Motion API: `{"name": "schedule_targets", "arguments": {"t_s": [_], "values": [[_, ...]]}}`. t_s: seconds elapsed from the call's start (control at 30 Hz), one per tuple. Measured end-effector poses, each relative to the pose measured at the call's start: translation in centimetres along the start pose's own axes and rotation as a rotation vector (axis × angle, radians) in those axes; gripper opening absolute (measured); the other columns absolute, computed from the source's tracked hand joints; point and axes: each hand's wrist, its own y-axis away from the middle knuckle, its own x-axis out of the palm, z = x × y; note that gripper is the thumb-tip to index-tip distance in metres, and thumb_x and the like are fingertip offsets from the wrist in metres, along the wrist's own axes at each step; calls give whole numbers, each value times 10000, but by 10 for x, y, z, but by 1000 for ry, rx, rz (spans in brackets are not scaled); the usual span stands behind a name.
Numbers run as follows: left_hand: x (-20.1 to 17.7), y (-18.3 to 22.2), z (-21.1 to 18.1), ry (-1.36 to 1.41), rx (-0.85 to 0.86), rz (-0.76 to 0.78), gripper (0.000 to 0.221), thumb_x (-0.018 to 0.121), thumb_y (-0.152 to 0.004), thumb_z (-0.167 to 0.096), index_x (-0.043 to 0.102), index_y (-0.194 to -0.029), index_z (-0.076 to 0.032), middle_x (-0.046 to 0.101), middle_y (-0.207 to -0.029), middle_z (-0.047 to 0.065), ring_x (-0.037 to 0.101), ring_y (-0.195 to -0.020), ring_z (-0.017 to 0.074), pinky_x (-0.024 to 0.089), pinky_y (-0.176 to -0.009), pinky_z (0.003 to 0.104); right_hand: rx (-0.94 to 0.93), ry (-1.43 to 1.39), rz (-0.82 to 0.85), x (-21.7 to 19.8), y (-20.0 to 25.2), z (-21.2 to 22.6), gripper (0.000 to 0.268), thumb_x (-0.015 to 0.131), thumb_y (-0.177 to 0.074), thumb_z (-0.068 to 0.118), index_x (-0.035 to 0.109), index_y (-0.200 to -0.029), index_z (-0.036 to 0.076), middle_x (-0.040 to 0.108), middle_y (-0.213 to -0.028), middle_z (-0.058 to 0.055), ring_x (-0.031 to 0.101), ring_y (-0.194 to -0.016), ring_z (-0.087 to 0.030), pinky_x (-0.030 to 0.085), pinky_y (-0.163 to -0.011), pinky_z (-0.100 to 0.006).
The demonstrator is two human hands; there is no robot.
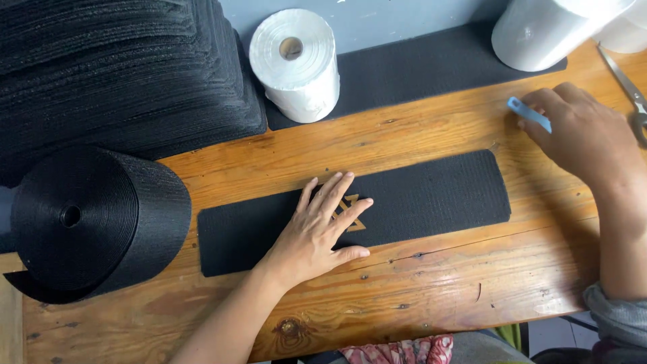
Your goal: Measuring and cutting black fabric strips with scissors on a wooden workbench
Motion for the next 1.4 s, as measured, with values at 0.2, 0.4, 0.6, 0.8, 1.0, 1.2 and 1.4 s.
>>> {"name": "schedule_targets", "arguments": {"t_s": [0.2, 0.4, 0.6, 0.8, 1.0, 1.2, 1.4], "values": [[6, -1, 0, -60, 37, -49, 679, 624, -968, -542, 471, -1515, -170, 255, -1656, 244, 295, -1535, 393, 232, -1208, 642, 55, -38, -70, 17, -5, -23, 291, 646, -1091, 437, 719, -1281, 230, 718, -1181, -41, 704, -1133, -274, 553, -762, -460], [19, 5, -2, -125, 74, -76, 671, 608, -1010, -496, 408, -1565, -176, 249, -1680, 219, 296, -1562, 393, 279, -1200, 654, -21, -53, -136, 40, -12, -30, 285, 704, -1087, 443, 754, -1255, 218, 718, -1087, -28, 724, -976, -220, 527, -713, -388], [22, 6, 1, -181, 81, -80, 693, 576, -1012, -552, 380, -1585, -215, 214, -1689, 223, 289, -1570, 370, 276, -1219, 615, -42, -54, -306, 10, -6, -7, 204, 747, -1202, 415, 736, -1217, 212, 731, -1160, 2, 714, -1031, -233, 532, -743, -417], [20, 5, 1, -182, 6, -80, 675, 500, -1017, -595, 333, -1604, -308, 166, -1671, 294, 210, -1561, 440, 175, -1211, 659, -88, -499, -571, -19, 4, 14, 91, 614, -1212, 37, 608, -1262, -38, 716, -1148, -179, 703, -955, -353, 540, -905, -469], [20, 3, 2, -195, 19, -58, 685, 522, -1013, -582, 329, -1607, -300, 185, -1660, 297, 216, -1555, 429, 178, -1208, 650, -295, -1362, -336, -34, 17, 68, 63, 451, -1141, 92, 434, -1093, 57, 633, -1025, -240, 613, -710, -271, 522, -704, -330], [18, 2, 0, -194, 9, -21, 672, 543, -1014, -529, 332, -1608, -297, 158, -1666, 291, 219, -1542, 455, 181, -1192, 670, -533, -1220, -36, -26, 17, 58, 141, 450, -1078, 244, 476, -1087, 106, 693, -1038, -124, 640, -693, -150, 528, -726, -265], [17, 3, 0, -237, 9, -3, 707, 587, -1001, -500, 305, -1618, -305, 148, -1674, 288, 215, -1541, 460, 191, -1188, 665, -330, -1055, -443, -37, 10, 47, 228, 408, -1209, 200, 422, -1166, -24, 647, -1003, -233, 577, -771, -239, 476, -710, -299]]}}
